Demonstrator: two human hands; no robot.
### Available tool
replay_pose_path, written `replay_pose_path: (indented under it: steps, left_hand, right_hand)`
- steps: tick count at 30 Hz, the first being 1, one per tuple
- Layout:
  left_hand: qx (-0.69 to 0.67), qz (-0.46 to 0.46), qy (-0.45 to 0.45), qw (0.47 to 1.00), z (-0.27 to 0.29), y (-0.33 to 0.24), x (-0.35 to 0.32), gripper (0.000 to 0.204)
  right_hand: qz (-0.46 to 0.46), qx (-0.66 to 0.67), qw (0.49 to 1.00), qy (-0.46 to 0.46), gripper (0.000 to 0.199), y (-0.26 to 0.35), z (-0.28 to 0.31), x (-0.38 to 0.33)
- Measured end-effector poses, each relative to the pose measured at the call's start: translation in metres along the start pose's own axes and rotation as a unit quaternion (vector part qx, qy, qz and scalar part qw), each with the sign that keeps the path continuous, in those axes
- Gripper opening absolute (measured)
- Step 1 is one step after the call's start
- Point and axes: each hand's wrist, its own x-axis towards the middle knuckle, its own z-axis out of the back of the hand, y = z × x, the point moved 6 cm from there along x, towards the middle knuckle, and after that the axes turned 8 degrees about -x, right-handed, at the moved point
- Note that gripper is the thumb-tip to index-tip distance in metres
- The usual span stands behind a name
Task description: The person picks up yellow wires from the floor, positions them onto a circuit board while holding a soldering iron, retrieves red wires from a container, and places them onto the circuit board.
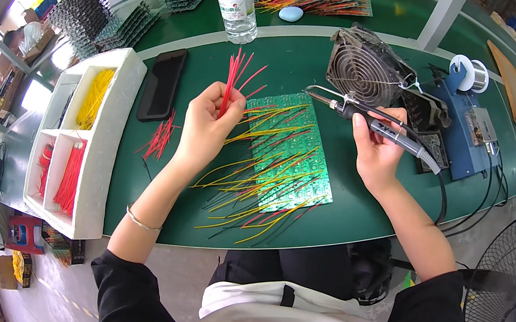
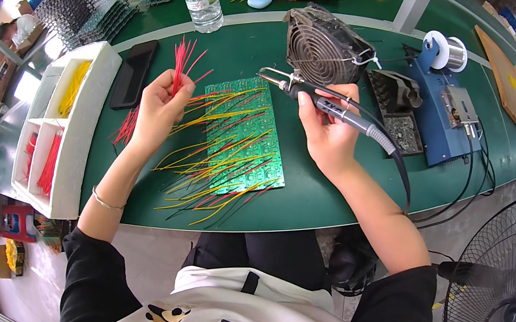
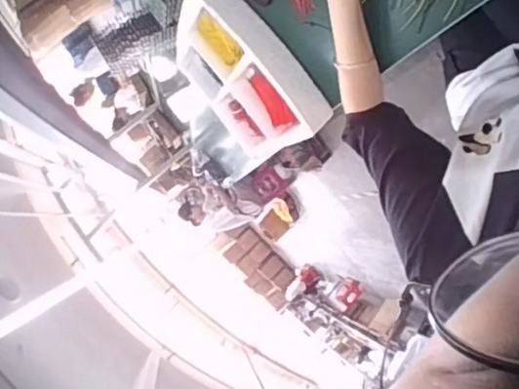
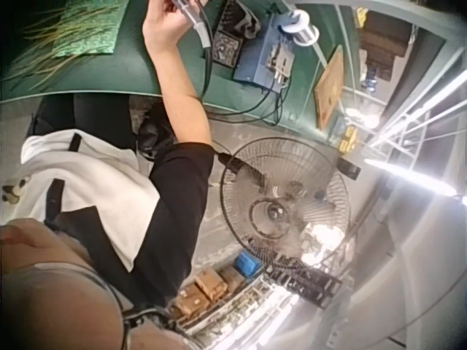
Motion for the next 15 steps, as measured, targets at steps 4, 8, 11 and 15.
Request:
replay_pose_path:
  steps: [4,8,11,15]
  left_hand:
    - [0.077,-0.034,0.021,0.996,-0.009,0.002,0.007,0.012]
    - [0.167,-0.097,-0.009,0.981,-0.017,0.004,0.017,0.015]
    - [0.216,-0.097,-0.024,0.971,-0.023,0.007,0.016,0.016]
    - [0.285,-0.155,-0.038,0.945,-0.025,0.000,0.012,0.015]
  right_hand:
    - [-0.010,0.052,0.998,-0.023,0.023,0.009,-0.003,0.003]
    - [-0.022,0.035,0.999,0.014,0.022,0.003,-0.005,-0.001]
    - [-0.021,0.023,0.999,0.024,0.022,0.001,-0.006,-0.001]
    - [-0.036,0.031,0.998,0.032,0.022,0.003,-0.009,0.000]
